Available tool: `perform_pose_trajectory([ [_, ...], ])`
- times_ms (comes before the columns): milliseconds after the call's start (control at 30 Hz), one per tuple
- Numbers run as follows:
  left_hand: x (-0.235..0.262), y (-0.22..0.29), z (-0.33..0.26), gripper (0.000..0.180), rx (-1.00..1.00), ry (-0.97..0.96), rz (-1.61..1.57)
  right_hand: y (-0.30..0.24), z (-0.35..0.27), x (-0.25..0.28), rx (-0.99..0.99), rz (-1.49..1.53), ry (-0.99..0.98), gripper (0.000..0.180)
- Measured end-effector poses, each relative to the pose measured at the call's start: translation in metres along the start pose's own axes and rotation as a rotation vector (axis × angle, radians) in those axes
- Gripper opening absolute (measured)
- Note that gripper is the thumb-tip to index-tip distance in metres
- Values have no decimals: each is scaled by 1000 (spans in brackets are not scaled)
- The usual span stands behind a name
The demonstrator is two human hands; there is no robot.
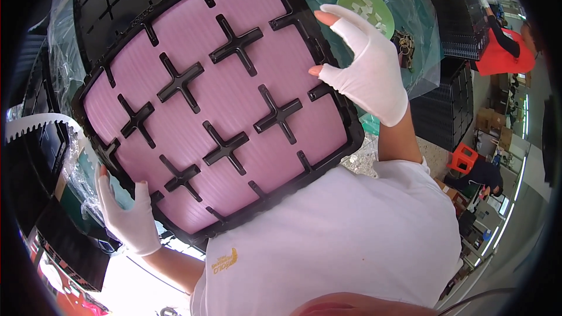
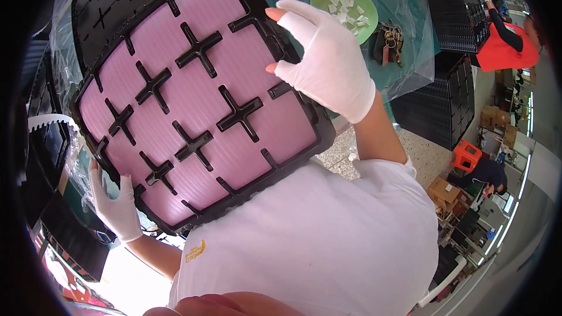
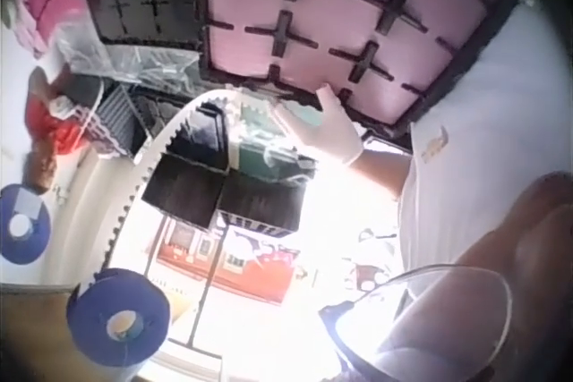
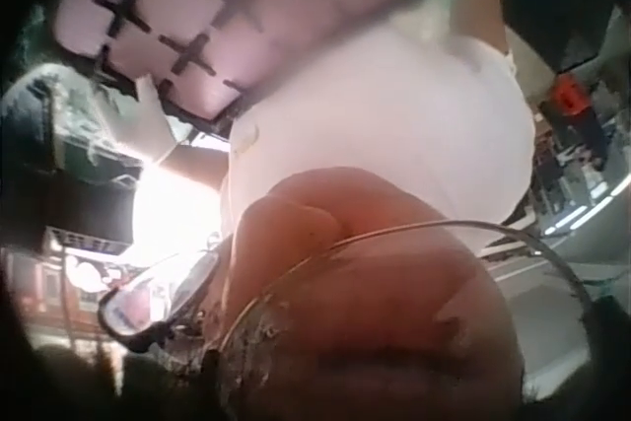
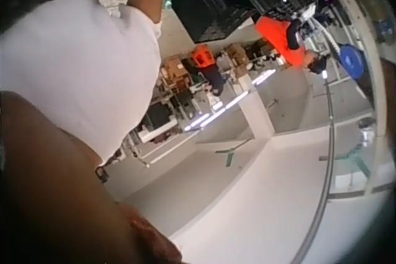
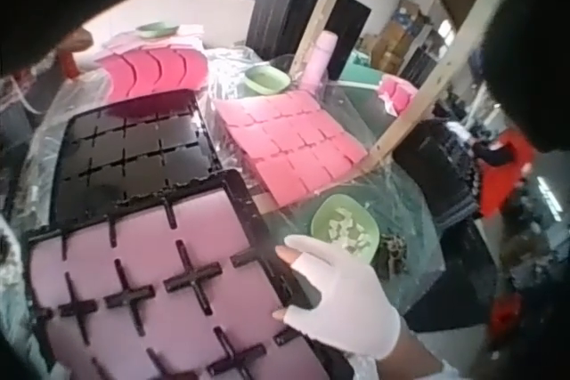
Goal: The person places small white components into a black plastic tray and adds pink foam dividers for organization by hand.
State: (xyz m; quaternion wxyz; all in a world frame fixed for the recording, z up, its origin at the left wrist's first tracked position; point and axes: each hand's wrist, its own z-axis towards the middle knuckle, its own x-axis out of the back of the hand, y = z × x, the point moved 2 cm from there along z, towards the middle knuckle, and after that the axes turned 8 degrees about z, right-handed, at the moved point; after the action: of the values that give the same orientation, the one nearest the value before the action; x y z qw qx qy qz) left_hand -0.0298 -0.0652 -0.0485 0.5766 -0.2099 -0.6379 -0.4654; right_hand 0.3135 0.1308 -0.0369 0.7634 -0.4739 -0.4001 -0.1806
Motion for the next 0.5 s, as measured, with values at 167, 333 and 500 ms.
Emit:
perform_pose_trajectory([
  [167,-12,-2,-1,64,341,-81,-248,-8,-5,-7,-74,82,2,65],
  [333,-9,-5,2,55,374,-65,-64,-12,-4,-9,-87,-22,-34,61],
  [500,-11,-4,3,57,360,-59,-86,-15,-3,-12,-54,-36,-9,56],
])
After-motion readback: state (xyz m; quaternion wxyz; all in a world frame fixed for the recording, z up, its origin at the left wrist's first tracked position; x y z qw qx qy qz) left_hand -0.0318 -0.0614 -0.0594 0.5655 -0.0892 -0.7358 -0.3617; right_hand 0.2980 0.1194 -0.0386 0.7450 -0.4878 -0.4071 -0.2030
